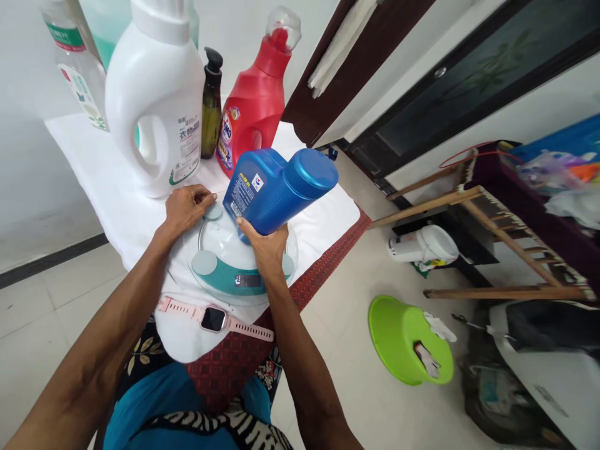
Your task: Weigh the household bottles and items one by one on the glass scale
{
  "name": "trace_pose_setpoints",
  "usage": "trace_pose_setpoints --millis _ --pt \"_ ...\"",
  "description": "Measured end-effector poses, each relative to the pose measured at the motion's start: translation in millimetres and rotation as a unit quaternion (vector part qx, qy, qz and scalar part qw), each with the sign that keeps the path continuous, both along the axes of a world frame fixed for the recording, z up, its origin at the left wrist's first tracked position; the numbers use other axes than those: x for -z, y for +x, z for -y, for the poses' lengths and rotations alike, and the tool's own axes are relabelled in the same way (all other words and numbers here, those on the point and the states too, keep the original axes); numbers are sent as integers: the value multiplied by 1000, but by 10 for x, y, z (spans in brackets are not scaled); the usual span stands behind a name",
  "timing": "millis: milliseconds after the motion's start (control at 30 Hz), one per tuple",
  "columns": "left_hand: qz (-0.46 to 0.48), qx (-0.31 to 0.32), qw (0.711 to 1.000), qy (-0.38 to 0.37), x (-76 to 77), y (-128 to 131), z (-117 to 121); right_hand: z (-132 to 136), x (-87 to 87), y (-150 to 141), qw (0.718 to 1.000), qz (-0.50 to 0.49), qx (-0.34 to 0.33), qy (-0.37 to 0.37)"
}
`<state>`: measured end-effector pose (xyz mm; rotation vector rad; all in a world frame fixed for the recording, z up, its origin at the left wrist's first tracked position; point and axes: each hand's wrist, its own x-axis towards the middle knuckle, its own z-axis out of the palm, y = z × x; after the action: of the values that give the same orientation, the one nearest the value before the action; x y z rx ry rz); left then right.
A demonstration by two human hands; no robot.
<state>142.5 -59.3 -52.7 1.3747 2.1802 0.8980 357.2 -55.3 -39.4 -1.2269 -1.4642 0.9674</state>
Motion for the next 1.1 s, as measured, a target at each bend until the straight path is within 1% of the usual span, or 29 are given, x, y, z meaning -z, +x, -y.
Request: trace_pose_setpoints --millis 67,133,233,333,433,533,600,700,767,833,900,1000,1100 --pt "3 1 1000 -2 -5 0 1 29 35 -69 999 -3 35 -1" --pt "6 -1 1000 -3 -11 1 3 41 46 -117 999 -9 53 -6" --pt "7 -2 1000 -3 -23 4 10 36 23 -116 998 -8 61 -21" --pt "11 5 1000 2 -31 5 18 32 -23 -36 998 -19 43 -34" --pt "15 5 1000 -1 -31 5 20 50 -51 62 996 -69 26 -48" --pt "14 3 1000 -1 -23 5 20 76 -44 124 989 -128 24 -64" --pt "11 4 1000 0 -19 6 22 82 -28 150 983 -164 40 -73" --pt "8 5 1000 -1 -18 11 24 52 -20 204 970 -215 90 -71" --pt "5 5 1000 0 -18 15 23 1 -46 274 965 -227 120 -54" --pt "2 3 1000 1 -16 17 21 -71 -110 371 966 -219 138 -22" --pt "1 -1 1000 3 -14 17 22 -155 -210 482 967 -209 145 25" --pt "8 -4 1000 2 -11 16 26 -278 -382 652 961 -207 157 98" --pt "14 -6 1000 -3 -6 14 29 -366 -503 807 956 -190 178 132"
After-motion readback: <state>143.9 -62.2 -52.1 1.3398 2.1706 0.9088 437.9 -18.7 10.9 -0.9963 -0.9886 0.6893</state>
